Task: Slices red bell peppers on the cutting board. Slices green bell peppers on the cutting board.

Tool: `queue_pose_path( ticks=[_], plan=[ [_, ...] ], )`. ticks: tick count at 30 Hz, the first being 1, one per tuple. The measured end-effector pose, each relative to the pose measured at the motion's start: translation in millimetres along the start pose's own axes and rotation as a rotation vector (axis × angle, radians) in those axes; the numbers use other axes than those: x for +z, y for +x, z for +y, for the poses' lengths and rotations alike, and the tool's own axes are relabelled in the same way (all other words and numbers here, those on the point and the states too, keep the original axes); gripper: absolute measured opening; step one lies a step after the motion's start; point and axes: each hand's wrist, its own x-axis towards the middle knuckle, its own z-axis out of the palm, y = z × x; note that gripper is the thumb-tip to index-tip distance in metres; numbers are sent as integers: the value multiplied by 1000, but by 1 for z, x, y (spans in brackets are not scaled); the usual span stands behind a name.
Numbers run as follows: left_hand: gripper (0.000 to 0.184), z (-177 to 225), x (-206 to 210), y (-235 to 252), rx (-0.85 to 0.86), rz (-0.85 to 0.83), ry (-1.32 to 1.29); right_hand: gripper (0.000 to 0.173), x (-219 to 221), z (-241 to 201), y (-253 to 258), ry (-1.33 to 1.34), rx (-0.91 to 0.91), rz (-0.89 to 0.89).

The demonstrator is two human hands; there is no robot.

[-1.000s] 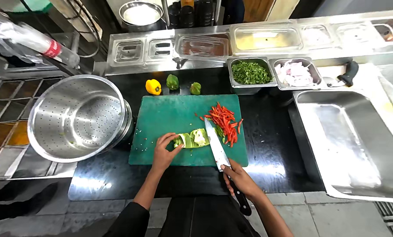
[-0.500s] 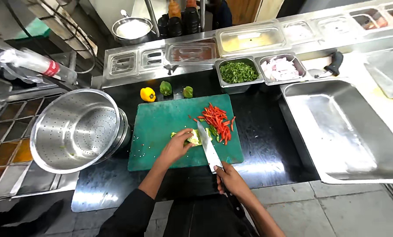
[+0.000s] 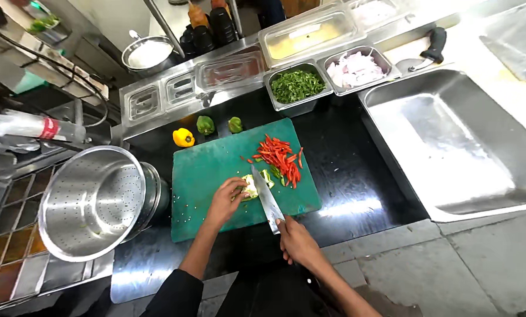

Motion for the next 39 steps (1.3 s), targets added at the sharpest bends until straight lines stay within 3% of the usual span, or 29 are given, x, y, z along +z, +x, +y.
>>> queue_pose_path(
  ticks=[9, 14, 19, 23, 39],
  plan=[
    [23, -5, 5, -2, -45, 15, -38, 43, -4, -17, 26, -26, -41, -8],
    [22, -10, 10, -4, -66, 83, -60, 47, -4, -6, 5, -105, -6, -36],
    [25, -9, 9, -5, -70, 25, -69, 43, -3, -22, 22, -93, -34, -32],
    [23, -8, 11, -5, -111, 75, -101, 45, -6, -16, 19, -115, -37, -69],
    [23, -15, 26, -17, -39, 130, -197, 40, -4, 2, 23, 116, -64, -171]
  ],
)
